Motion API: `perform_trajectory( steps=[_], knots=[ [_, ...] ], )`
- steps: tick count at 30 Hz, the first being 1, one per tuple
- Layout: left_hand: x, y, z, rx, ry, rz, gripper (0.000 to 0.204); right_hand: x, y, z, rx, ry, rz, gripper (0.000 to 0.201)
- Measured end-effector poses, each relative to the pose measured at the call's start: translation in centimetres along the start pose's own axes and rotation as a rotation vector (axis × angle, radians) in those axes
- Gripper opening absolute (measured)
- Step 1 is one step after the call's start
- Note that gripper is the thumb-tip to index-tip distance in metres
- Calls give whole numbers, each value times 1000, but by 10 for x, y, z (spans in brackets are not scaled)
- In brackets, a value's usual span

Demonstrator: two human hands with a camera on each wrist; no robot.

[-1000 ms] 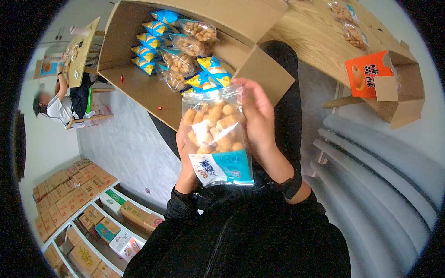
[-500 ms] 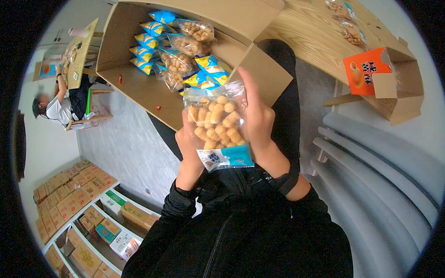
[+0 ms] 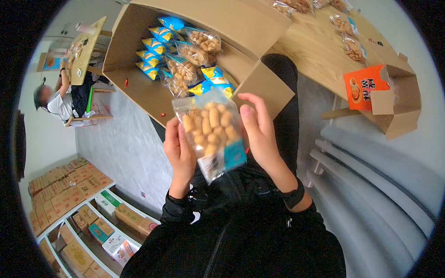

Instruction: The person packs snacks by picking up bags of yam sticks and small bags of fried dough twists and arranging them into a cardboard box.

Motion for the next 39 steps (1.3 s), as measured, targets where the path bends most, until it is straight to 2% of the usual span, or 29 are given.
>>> perform_trajectory(
  steps=[1, 3, 5, 7, 8, 9, 11, 12, 14, 17, 22, 24, 27, 29, 32, 35, 36, 39],
  knots=[
    [-1, 2, 2, -4, -2, 2, 19, -1, -3, -2, 59, -22, -27, 31],
    [11, 2, 1, -38, 164, -221, 19, 0, -7, -5, 66, -22, -67, 37],
    [8, 9, 11, -67, 106, -158, 18, 2, -7, -6, 86, -15, 60, 34],
    [14, 15, 20, -101, 197, -187, 18, 1, -2, -4, 60, -32, 80, 33],
    [17, 17, 32, -129, 88, -146, 19, 1, 1, -3, 39, -52, 101, 33],
    [14, 15, 43, -131, 85, -149, 19, 0, 4, -1, 38, -47, 99, 33],
    [14, 11, 64, -100, 246, -247, 18, -2, 13, 1, -22, -31, 84, 33],
    [20, 7, 72, -105, 244, -247, 18, -2, 16, 0, -49, -31, 76, 32],
    [38, -11, 90, 4, 236, -332, 17, 3, 21, -2, -72, -13, 50, 31],
    [65, -31, 112, 82, 224, -269, 16, 6, 28, -7, -121, 15, 29, 29],
    [70, -54, 137, 104, 201, -279, 15, 4, 39, -12, -158, 27, 42, 28],
    [68, -67, 135, 146, 175, -278, 14, 3, 43, -12, -178, 21, 43, 27],
    [69, -90, 124, 236, 226, -267, 14, 3, 46, -12, -189, 33, 41, 27],
    [85, -106, 118, 287, 244, -262, 13, 1, 47, -12, -196, 27, 38, 27],
    [110, -125, 106, 391, 572, -461, 25, -2, 48, -12, -199, 16, 34, 27],
    [112, -128, 98, 402, 610, -461, 25, -2, 48, -10, -194, 11, 30, 26],
    [113, -131, 98, 446, 602, -550, 34, -3, 47, -10, -193, 4, 27, 26],
    [120, -133, 96, 529, 632, -558, 37, -6, 47, -8, -189, -8, 26, 25]
  ],
)
Point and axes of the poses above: each hand's wrist, its own z-axis towards the middle knuckle, its own y-axis out of the back of the hand, x = y × z, the point moved 7 cm from there along z, towards the middle knuckle, and after that the axes turned 13 degrees about -y, right-handed, at the moved point
